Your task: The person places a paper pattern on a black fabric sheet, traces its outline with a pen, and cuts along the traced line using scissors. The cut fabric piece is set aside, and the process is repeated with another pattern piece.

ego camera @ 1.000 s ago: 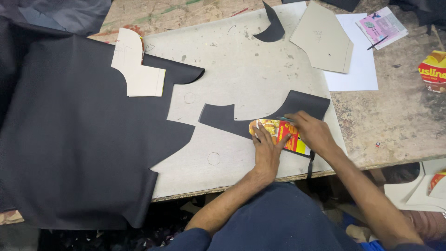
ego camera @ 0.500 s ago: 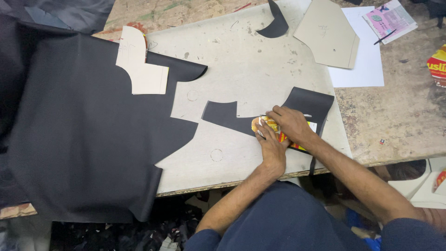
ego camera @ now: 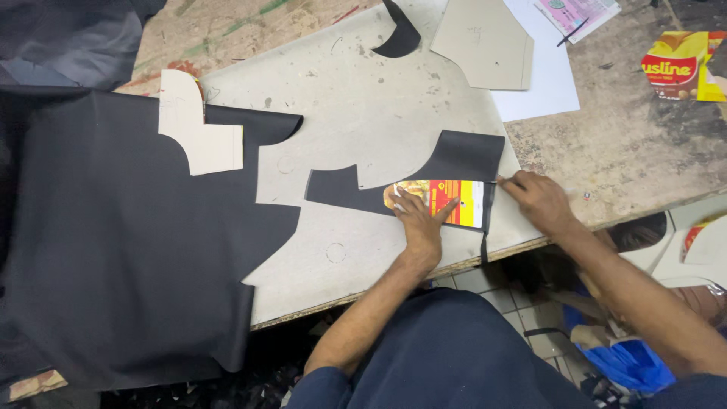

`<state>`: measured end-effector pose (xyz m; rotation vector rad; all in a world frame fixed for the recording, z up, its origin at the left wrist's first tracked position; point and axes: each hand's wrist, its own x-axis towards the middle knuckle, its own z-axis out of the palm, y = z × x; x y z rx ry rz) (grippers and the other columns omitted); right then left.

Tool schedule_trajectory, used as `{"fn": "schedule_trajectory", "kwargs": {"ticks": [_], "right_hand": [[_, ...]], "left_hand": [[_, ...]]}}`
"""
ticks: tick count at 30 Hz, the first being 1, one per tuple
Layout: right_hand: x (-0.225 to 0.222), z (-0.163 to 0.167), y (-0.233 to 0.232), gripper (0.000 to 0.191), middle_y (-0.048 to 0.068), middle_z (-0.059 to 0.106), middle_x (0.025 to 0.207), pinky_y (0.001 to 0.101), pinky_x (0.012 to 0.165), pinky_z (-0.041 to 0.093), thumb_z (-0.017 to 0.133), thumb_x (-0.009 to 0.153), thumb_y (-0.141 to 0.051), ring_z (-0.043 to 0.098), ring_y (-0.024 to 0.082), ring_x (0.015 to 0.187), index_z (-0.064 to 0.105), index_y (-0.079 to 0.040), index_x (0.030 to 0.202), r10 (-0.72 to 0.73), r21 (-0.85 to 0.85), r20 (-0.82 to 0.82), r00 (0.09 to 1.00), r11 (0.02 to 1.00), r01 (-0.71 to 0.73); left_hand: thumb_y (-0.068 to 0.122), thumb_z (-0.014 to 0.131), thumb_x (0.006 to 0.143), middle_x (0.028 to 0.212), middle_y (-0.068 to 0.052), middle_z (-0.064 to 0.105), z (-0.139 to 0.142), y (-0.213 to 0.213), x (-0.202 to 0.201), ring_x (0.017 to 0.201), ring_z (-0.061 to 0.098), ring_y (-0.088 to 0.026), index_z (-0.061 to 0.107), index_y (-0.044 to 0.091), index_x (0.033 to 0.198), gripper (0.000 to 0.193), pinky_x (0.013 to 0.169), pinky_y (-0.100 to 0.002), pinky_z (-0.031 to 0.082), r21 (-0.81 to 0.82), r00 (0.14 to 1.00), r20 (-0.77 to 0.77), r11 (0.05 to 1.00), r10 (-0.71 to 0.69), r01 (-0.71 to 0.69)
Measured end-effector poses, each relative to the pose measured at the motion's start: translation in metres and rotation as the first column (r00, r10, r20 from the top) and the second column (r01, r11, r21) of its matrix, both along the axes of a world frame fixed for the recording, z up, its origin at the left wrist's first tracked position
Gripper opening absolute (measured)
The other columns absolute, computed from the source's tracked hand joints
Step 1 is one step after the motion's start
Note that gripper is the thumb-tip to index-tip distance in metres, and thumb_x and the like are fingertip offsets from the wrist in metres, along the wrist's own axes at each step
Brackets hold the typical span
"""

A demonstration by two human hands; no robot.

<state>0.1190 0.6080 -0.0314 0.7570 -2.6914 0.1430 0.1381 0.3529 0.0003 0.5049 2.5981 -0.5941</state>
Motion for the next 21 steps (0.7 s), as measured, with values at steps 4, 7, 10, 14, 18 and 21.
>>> {"fn": "schedule_trajectory", "kwargs": {"ticks": [4, 7, 10, 14, 18, 21], "right_hand": [[0.021, 0.014, 0.017, 0.039, 0.01, 0.065, 0.101, 0.04, 0.075, 0.057, 0.062, 0.086, 0.003, 0.07, 0.027, 0.088, 0.07, -0.011, 0.122, -0.158, 0.041, 0.07, 0.985, 0.987, 0.155], [0.035, 0.019, -0.02, 0.027, 0.016, 0.064, 0.1, 0.0459, 0.07, 0.055, 0.062, 0.095, 0.0, 0.069, 0.035, 0.082, 0.071, -0.01, 0.118, -0.396, -0.04, 0.203, 0.896, 0.91, 0.412], [0.046, 0.018, -0.068, 0.022, 0.021, 0.064, 0.093, 0.0495, 0.076, 0.054, 0.066, 0.094, -0.004, 0.067, 0.041, 0.085, 0.066, 0.002, 0.115, -0.348, -0.487, 0.3, 0.888, 0.745, 0.456], [0.037, 0.013, -0.103, 0.024, 0.024, 0.066, 0.099, 0.051, 0.076, 0.055, 0.066, 0.093, -0.005, 0.069, 0.044, 0.087, 0.066, 0.003, 0.116, -0.452, -0.53, 0.415, 0.79, 0.585, 0.614], [0.026, 0.005, -0.107, 0.023, 0.026, 0.067, 0.101, 0.0541, 0.079, 0.054, 0.066, 0.094, -0.006, 0.067, 0.047, 0.091, 0.067, 0.003, 0.114, -0.515, -0.473, 0.299, 0.803, 0.651, 0.593], [0.022, -0.001, -0.108, 0.02, 0.026, 0.065, 0.104, 0.057, 0.076, 0.054, 0.061, 0.097, -0.008, 0.066, 0.049, 0.09, 0.066, 0.002, 0.114, -0.563, -0.321, 0.406, 0.719, 0.649, 0.69]], "left_hand": [[0.029, 0.068, 0.096, 0.144, -0.046, 0.04, -0.011, -0.005, -0.009, 0.121, 0.051, -0.066, -0.009, 0.053, 0.161, 0.103, 0.094, -0.058, 0.051, -0.071, 0.981, -0.115, 0.987, -0.155, 0.147], [0.023, 0.067, 0.099, 0.135, -0.04, 0.051, -0.021, -0.003, -0.023, 0.113, 0.06, -0.061, -0.009, 0.058, 0.161, 0.104, 0.091, -0.067, 0.054, -0.089, 0.964, -0.135, 0.972, -0.23, 0.219], [0.026, 0.062, 0.101, 0.134, -0.042, 0.05, -0.024, 0.006, -0.043, 0.111, 0.06, -0.062, -0.008, 0.063, 0.154, 0.096, 0.085, -0.071, 0.056, -0.027, 0.975, -0.044, 0.976, -0.217, 0.216], [0.008, 0.063, 0.101, 0.129, -0.045, 0.053, -0.024, 0.009, -0.051, 0.099, 0.066, -0.065, -0.012, 0.067, 0.153, 0.11, 0.068, -0.061, 0.062, -0.031, 0.964, -0.024, 0.964, -0.265, 0.264], [0.011, 0.061, 0.1, 0.13, -0.048, 0.051, -0.022, 0.012, -0.055, 0.1, 0.063, -0.067, -0.014, 0.065, 0.153, 0.106, 0.068, -0.064, 0.059, -0.087, 0.957, 0.012, 0.953, -0.289, 0.289], [0.006, 0.062, 0.099, 0.13, -0.045, 0.054, -0.02, 0.011, -0.058, 0.1, 0.064, -0.067, -0.014, 0.063, 0.153, 0.109, 0.065, -0.061, 0.06, -0.042, 0.958, 0.049, 0.958, -0.283, 0.285]]}}
